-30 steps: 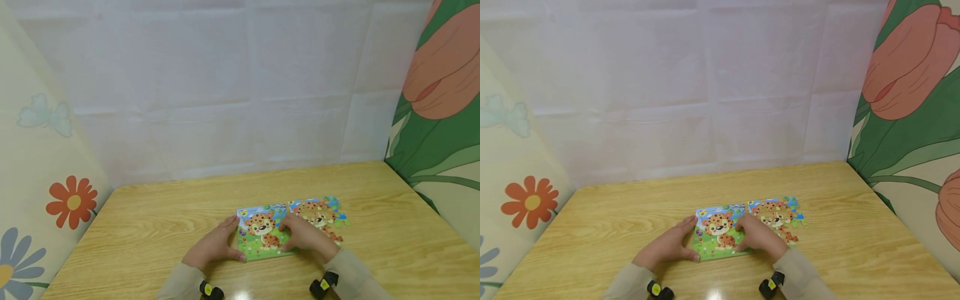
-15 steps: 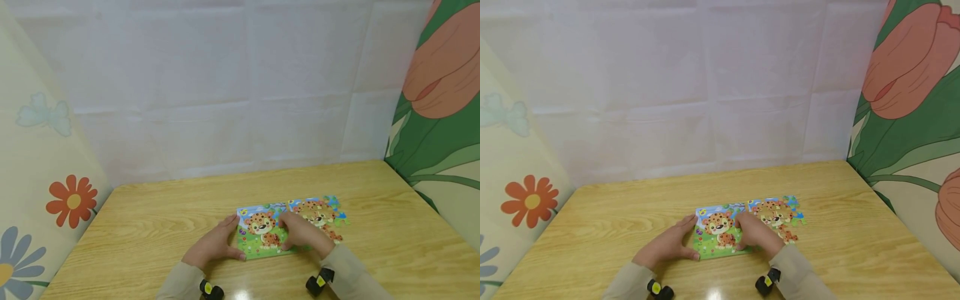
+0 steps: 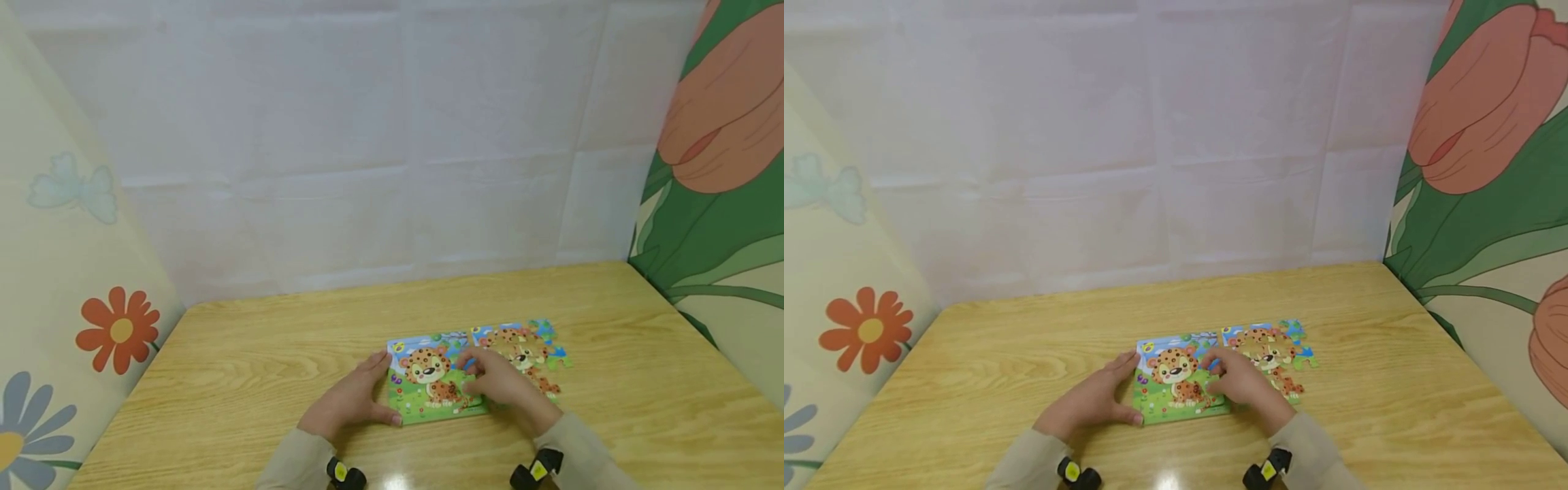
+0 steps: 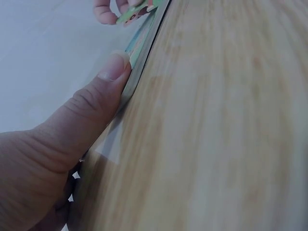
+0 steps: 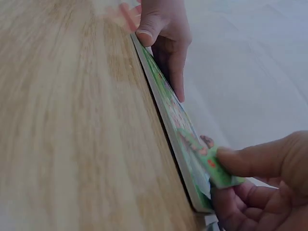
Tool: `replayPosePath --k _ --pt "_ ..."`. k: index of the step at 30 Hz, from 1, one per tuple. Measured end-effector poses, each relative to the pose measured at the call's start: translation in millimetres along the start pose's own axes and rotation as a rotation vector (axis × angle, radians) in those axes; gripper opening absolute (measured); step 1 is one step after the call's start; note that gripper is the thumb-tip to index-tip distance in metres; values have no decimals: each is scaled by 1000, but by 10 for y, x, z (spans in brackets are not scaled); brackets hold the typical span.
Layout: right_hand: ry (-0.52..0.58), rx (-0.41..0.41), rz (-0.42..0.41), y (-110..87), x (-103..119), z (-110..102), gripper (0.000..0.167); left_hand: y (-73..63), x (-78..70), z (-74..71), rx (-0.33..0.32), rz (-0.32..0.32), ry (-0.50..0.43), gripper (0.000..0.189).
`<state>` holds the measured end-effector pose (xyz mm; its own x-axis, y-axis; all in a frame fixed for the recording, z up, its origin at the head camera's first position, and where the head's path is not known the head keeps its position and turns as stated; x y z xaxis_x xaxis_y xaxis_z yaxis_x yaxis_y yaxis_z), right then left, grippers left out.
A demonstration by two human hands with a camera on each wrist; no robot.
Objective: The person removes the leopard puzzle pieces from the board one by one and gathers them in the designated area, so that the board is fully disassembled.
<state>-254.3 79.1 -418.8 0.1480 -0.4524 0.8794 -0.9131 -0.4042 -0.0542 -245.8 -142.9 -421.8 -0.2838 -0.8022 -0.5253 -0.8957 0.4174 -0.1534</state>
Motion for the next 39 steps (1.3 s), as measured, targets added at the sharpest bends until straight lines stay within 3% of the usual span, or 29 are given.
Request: replayPosePath --k 5,14,25,32,39 --pt "146 -42 25 -17 -80 -99 30 3 2 0 1 -2 1 110" --pt "290 -127 43 -78 -111 -262 31 0 -14 -6 -1 5 -5 110" --pt "340 -193 62 -217 -218 -509 35 -1 3 2 -6 9 -6 110" --pt "414 -187 61 -328 -279 -628 38 -1 19 22 2 -2 -12 110" --pt "333 -260 99 -425 -358 -785 41 0 12 15 6 -10 -13 109"
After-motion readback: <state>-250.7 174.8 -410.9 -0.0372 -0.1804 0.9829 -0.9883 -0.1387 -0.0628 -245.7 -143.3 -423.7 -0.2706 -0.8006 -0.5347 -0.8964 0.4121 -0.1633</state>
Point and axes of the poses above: each hand's wrist, its own y-axis towards the middle knuckle, its own z-axis out of the palm, x = y × z, the point moved 6 cm from there along y, towards the middle knuckle, and after that the axes turned 3 degrees about -z, right-handed, at the moved point
